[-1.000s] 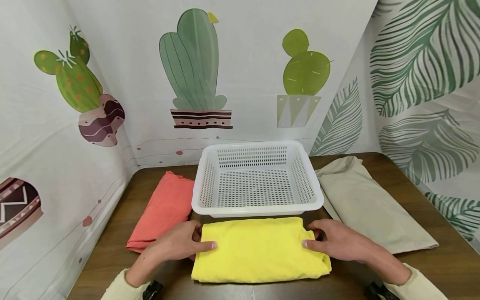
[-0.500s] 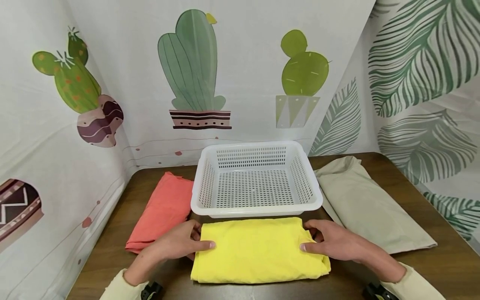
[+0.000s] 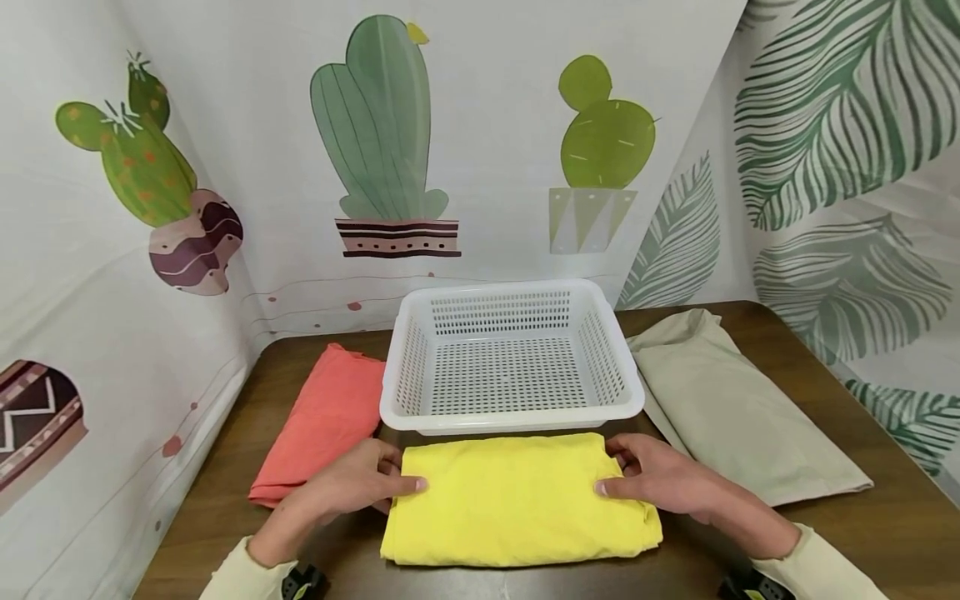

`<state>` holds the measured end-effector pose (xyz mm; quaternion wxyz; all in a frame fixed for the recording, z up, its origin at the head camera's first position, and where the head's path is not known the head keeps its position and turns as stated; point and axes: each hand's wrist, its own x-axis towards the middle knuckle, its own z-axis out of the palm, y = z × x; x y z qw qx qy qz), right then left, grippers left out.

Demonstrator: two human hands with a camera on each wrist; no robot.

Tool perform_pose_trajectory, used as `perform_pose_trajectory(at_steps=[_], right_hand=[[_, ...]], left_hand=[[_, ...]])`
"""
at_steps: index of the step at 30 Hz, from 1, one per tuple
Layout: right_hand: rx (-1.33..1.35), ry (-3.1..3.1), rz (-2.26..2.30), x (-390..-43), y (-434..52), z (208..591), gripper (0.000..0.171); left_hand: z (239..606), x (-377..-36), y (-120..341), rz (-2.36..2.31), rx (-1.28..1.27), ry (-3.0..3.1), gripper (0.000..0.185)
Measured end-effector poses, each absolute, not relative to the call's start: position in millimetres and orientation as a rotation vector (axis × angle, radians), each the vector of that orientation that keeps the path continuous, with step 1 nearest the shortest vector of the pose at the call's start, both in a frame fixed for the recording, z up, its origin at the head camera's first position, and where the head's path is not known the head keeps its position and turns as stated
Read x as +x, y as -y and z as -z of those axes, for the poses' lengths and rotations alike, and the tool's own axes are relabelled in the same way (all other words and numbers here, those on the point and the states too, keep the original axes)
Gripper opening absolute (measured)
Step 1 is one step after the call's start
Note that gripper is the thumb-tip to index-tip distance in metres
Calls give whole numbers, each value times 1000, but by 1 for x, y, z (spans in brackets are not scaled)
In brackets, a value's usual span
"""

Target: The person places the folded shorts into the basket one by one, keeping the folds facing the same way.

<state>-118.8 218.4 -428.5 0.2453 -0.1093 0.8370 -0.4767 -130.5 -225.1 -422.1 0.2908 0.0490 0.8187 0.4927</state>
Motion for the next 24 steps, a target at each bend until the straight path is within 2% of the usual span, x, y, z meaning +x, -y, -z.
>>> perform_pose_trajectory(at_steps=[9, 16, 24], right_hand=[[-274, -2134, 1423, -120, -218, 435, 71], [-332, -2050, 1498, -119, -216, 437, 53], [-309, -2103, 1479, -115, -215, 436, 57]], left_hand=[[426, -132, 223, -1332, 125, -2171, 37], [425, -131, 222, -1358, 129, -2106, 49], [422, -129, 222, -1381, 124, -2065, 57]])
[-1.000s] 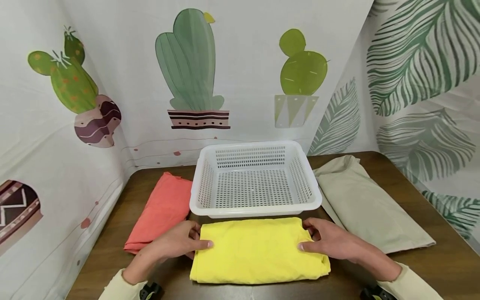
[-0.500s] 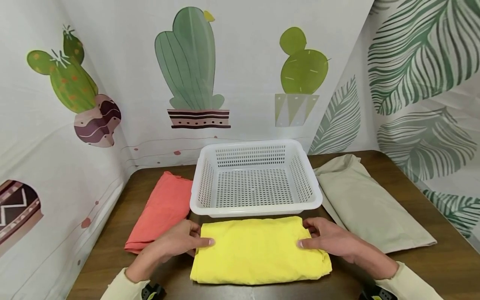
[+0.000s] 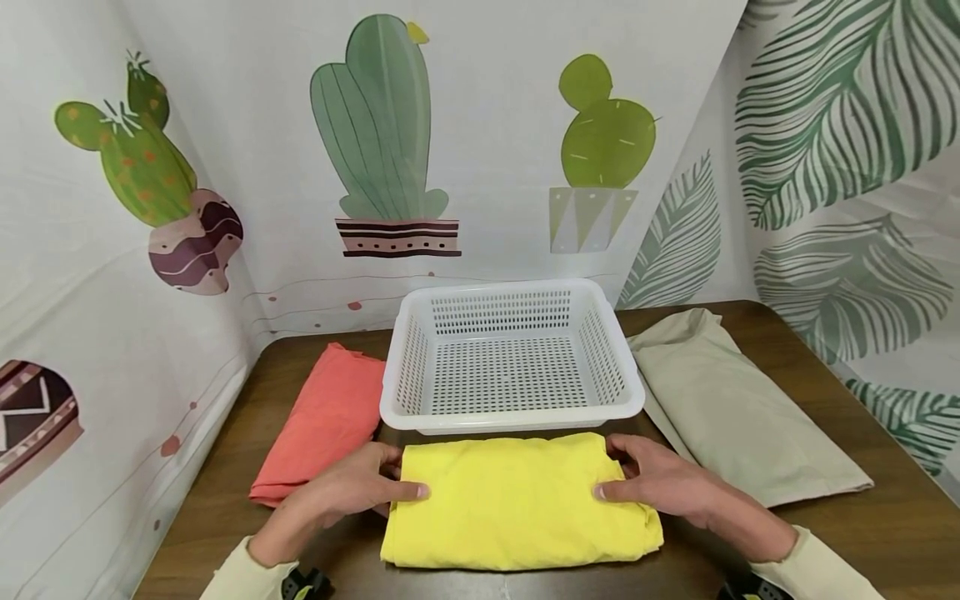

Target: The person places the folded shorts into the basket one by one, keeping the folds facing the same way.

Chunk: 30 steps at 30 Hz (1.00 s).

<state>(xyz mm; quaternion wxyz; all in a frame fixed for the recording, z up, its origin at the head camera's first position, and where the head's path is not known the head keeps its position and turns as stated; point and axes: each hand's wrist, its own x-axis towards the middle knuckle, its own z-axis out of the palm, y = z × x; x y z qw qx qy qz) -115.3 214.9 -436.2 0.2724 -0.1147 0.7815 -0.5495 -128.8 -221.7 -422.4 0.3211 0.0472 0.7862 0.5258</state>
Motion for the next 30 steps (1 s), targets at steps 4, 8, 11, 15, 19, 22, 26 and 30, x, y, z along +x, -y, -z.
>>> perform_pose_trajectory(at_steps=[4, 8, 11, 15, 19, 22, 26, 30], right_hand=[[-296, -2136, 1460, -113, -215, 434, 60], [-287, -2134, 1459, -112, -214, 432, 64], [-296, -2136, 1453, -111, -214, 431, 63], [-329, -2135, 1464, -111, -213, 431, 58], [-362, -2175, 1450, -111, -212, 431, 54], [-382, -2196, 1439, -111, -211, 430, 55], [-387, -2177, 1447, -109, -209, 429, 58], [-373, -2209, 1418, -107, -206, 427, 57]], left_hand=[[421, -129, 222, -1387, 133, -2067, 62], [420, -128, 221, -1375, 124, -2072, 66], [420, -128, 220, -1366, 117, -2074, 68], [421, -127, 219, -1356, 132, -2084, 68], [420, -127, 219, -1337, 168, -2101, 66], [420, -126, 218, -1325, 218, -2112, 63], [421, -125, 218, -1320, 262, -2119, 61], [419, -124, 217, -1301, 251, -2141, 64]])
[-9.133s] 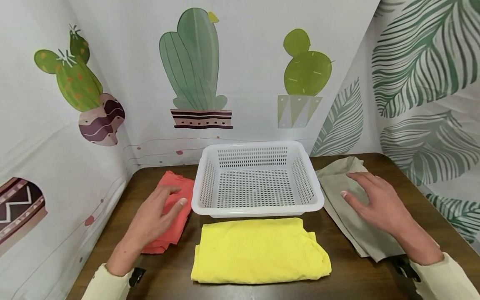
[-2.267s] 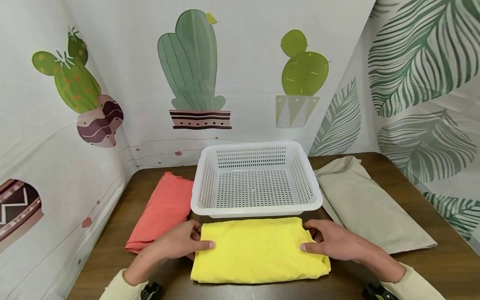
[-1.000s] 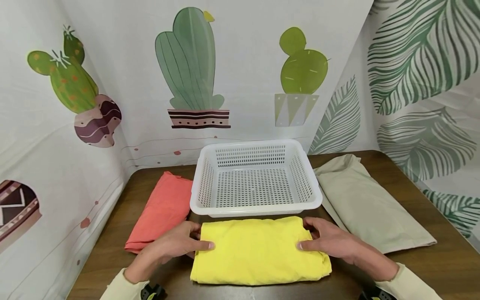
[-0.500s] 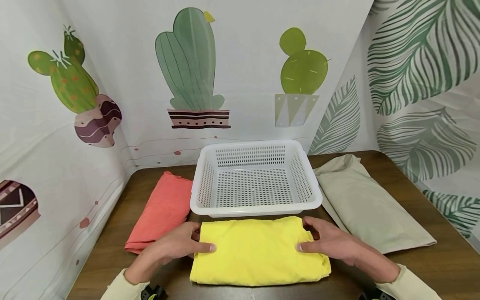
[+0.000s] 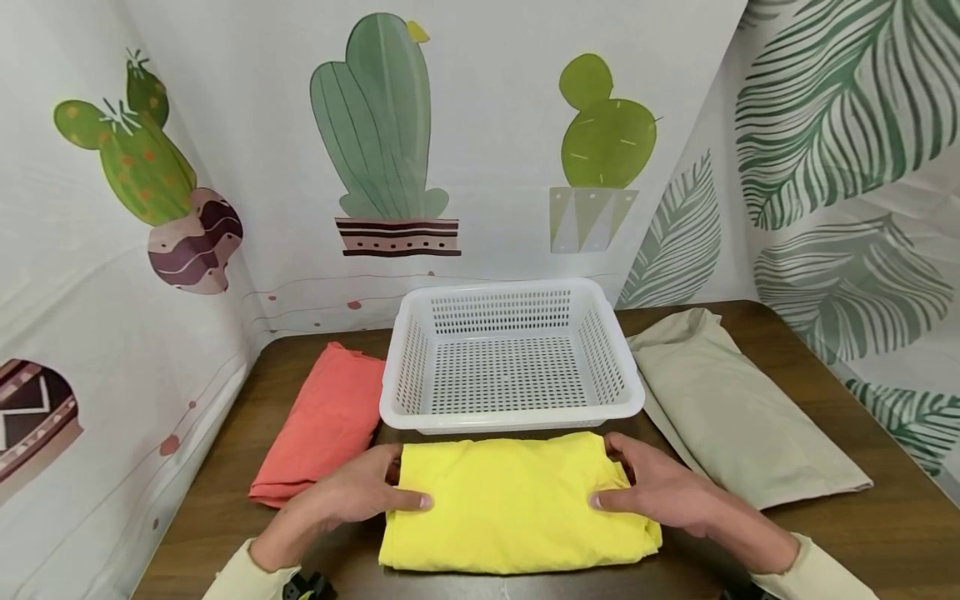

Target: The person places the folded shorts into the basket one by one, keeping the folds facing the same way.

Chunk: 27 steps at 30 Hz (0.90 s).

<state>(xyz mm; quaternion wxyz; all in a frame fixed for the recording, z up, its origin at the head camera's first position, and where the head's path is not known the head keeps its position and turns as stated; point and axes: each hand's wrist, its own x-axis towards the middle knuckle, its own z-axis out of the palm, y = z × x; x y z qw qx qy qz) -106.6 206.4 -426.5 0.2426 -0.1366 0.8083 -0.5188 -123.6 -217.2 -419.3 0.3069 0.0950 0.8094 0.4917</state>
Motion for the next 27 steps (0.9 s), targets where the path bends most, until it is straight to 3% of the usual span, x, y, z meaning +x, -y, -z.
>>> perform_pose_trajectory(at_steps=[27], right_hand=[[-326, -2266, 1392, -102, -202, 419, 57]], left_hand=[[412, -122, 215, -1313, 379, -2009, 61]])
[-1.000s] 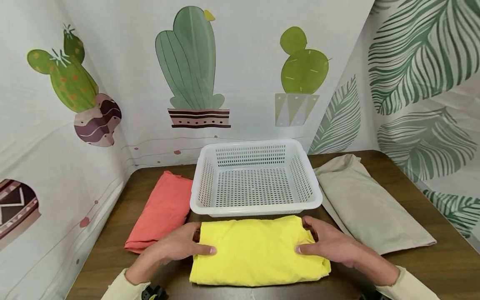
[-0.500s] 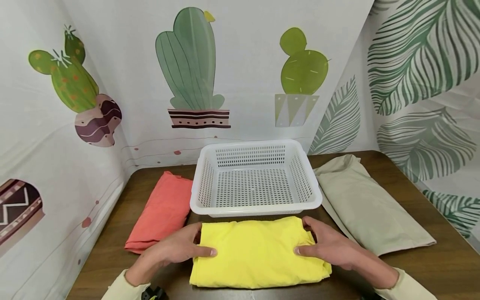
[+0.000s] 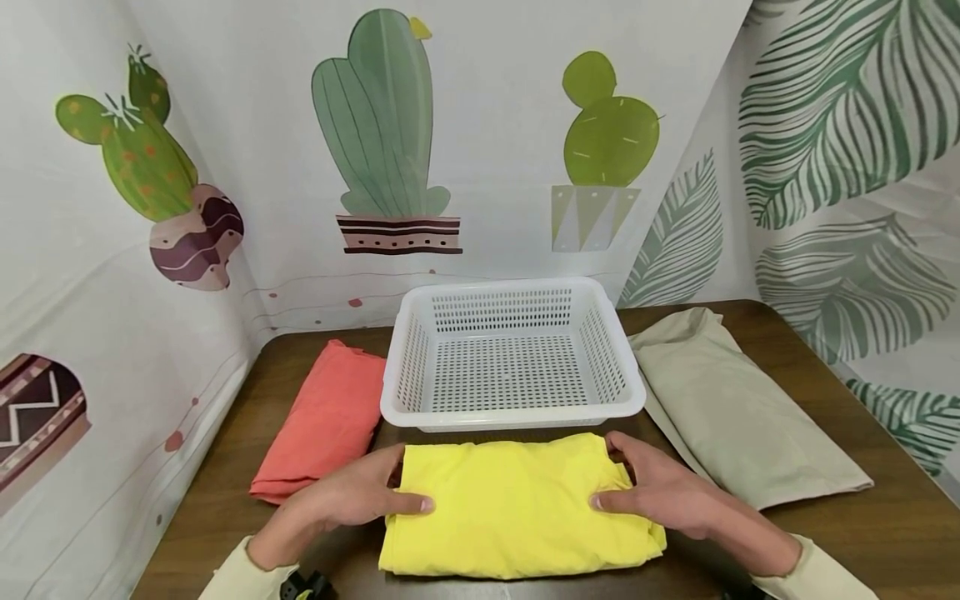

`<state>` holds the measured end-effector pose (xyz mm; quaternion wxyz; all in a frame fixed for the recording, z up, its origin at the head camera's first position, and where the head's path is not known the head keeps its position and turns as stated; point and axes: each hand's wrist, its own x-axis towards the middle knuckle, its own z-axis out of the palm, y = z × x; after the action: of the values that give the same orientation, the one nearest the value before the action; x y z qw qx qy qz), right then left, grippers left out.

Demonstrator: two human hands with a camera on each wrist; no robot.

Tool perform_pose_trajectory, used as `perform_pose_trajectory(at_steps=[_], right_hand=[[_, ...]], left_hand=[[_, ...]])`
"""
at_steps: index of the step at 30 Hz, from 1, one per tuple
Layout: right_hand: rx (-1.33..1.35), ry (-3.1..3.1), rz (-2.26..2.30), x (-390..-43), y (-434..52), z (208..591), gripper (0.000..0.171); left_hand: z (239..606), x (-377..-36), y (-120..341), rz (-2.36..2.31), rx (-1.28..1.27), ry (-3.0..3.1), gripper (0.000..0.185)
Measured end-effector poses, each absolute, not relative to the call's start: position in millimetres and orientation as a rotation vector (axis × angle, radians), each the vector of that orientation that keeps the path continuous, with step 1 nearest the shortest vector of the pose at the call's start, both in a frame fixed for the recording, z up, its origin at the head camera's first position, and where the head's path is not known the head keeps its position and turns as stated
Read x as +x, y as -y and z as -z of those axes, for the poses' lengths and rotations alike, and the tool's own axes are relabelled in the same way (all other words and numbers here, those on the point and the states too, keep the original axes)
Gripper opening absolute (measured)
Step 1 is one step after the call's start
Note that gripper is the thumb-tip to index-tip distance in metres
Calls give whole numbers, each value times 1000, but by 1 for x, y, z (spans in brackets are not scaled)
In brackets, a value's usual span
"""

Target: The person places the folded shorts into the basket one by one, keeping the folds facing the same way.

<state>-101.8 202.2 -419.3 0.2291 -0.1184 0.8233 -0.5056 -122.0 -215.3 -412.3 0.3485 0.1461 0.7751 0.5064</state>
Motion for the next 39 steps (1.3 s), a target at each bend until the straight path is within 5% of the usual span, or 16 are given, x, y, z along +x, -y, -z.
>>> perform_pose_trajectory(at_steps=[19, 33, 39], right_hand=[[-434, -2281, 1392, -97, -203, 411, 51], [-446, -2313, 1368, -86, -207, 391, 66], [-514, -2225, 1464, -83, -210, 387, 55]], left_hand=[[390, -114, 220, -1249, 423, -2084, 52], [374, -101, 224, -1221, 489, -2107, 45], [367, -97, 225, -1235, 497, -2090, 45]])
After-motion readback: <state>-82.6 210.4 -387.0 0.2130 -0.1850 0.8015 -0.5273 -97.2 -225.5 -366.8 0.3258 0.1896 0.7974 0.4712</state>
